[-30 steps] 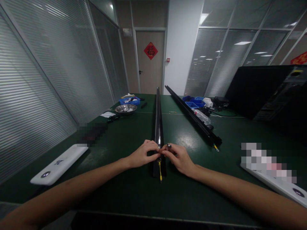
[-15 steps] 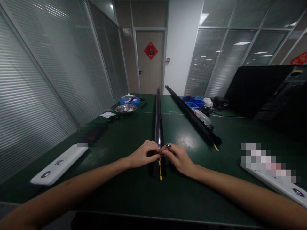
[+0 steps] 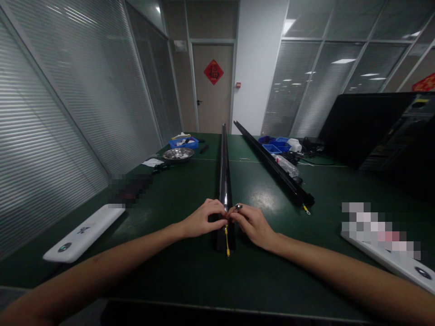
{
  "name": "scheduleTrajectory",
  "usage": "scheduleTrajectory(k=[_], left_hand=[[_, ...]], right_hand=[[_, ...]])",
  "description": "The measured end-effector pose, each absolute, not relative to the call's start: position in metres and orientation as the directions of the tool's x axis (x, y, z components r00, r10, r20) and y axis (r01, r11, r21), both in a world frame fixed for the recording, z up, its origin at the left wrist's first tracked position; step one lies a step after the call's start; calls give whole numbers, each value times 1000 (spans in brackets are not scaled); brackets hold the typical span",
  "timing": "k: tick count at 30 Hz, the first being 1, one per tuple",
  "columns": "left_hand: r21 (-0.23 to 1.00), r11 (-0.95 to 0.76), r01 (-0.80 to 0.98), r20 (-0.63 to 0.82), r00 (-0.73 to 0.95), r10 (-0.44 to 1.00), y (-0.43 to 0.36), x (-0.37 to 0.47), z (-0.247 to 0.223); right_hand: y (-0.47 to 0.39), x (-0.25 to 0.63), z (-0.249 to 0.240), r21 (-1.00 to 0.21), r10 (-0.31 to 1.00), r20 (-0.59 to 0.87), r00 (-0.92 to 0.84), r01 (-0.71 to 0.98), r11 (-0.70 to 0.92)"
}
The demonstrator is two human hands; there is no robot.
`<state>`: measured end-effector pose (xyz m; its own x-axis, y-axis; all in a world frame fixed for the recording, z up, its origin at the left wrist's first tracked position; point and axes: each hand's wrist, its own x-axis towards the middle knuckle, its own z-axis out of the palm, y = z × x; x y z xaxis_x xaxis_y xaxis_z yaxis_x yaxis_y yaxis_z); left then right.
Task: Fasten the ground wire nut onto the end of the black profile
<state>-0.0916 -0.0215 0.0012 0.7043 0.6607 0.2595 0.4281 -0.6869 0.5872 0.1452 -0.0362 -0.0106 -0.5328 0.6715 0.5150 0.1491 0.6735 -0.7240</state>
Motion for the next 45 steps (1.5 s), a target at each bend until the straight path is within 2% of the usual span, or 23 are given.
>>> scheduleTrajectory(k=[27,45], left_hand=[[573,-718,396,302,712,634,-24,-89,4],[574,-710,408,273,722,636,-23,-88,3]], right_hand=[[-37,146,-10,-704,666,549,-504,151,694],[-35,144,-12,-692,650,560,-513,142,708]])
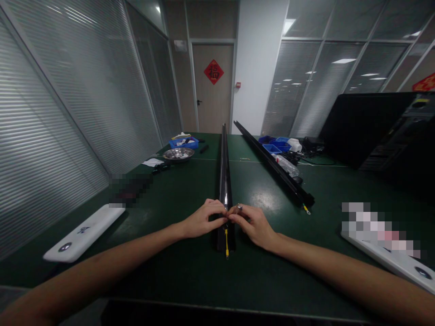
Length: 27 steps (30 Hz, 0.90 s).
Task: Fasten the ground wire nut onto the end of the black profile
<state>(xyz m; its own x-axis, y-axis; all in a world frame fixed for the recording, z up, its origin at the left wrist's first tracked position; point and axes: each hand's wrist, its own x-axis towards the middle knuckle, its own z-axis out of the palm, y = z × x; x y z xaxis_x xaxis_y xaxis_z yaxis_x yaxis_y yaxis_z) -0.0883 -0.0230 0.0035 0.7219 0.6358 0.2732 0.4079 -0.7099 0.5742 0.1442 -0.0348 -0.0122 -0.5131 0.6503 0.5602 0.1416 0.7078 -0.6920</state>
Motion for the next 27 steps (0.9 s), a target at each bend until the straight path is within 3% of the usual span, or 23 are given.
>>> scheduleTrajectory(k=[27], left_hand=[[565,-715,411,277,722,634,-21,-91,-1]], right_hand=[[-35,145,-10,-685,628,574,-525,113,720]])
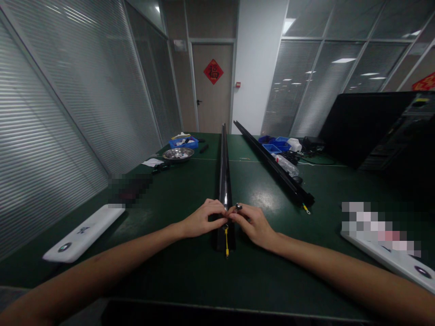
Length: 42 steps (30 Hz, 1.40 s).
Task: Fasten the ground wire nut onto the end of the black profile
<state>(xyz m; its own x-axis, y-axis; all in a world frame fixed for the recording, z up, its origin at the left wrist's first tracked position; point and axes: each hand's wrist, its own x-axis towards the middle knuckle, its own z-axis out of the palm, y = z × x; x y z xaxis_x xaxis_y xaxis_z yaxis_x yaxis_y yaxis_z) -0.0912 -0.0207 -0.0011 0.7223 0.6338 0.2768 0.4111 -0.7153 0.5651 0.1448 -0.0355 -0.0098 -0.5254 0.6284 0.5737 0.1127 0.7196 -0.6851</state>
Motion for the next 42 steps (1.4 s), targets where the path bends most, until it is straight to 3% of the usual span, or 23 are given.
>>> scheduleTrajectory(k=[42], left_hand=[[584,-706,400,257,734,629,-22,-89,3]], right_hand=[[-34,145,-14,-672,637,557,-534,161,723]])
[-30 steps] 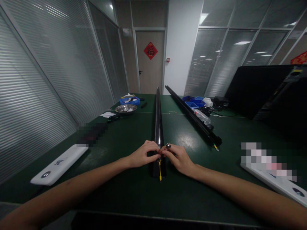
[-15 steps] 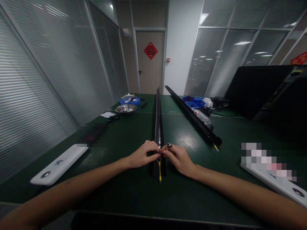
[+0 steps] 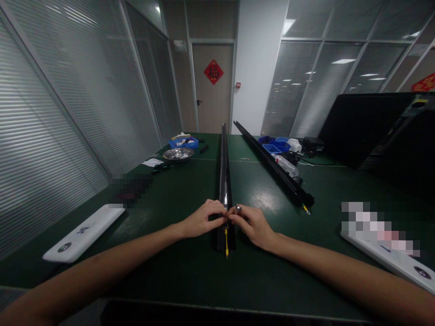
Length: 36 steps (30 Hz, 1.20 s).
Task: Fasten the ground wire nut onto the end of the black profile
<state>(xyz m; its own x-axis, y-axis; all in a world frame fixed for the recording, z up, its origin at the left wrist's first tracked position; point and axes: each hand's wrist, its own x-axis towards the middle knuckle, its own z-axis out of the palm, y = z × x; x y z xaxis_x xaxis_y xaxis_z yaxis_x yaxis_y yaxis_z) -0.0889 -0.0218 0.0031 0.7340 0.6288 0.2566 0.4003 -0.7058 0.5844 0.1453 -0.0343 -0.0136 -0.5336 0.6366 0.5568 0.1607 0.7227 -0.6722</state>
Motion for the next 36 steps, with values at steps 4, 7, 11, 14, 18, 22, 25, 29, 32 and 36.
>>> scheduleTrajectory(k=[4,7,11,14,18,22,25,29,32,36], left_hand=[[589,-700,403,253,731,634,-23,-88,5],[589,-701,401,262,726,636,-23,-88,5],[581,-709,399,271,727,631,-23,-88,3],[571,-715,403,279,724,631,-23,-88,3],[569,-713,409,270,726,632,-23,-89,4],[580,-710,401,266,730,630,-22,-89,3],[580,-708,402,267,728,632,-22,-90,3],[573,-711,409,263,729,631,-22,-89,4],[578,-706,409,258,729,634,-23,-89,5],[585,-702,407,254,729,635,-23,-89,6]], right_hand=[[-34,146,-14,-666,639,557,-530,175,725],[-35,145,-14,-669,644,555,-527,177,722],[-35,144,-13,-672,640,559,-527,165,722],[-34,144,-12,-671,633,563,-530,154,726],[-34,145,-12,-666,631,567,-530,157,730],[-36,146,-12,-677,644,554,-528,163,717],[-36,146,-13,-693,655,544,-525,160,703],[-35,146,-13,-696,655,538,-530,159,700],[-35,146,-13,-703,659,532,-531,157,694],[-35,146,-13,-694,651,543,-530,154,704]])
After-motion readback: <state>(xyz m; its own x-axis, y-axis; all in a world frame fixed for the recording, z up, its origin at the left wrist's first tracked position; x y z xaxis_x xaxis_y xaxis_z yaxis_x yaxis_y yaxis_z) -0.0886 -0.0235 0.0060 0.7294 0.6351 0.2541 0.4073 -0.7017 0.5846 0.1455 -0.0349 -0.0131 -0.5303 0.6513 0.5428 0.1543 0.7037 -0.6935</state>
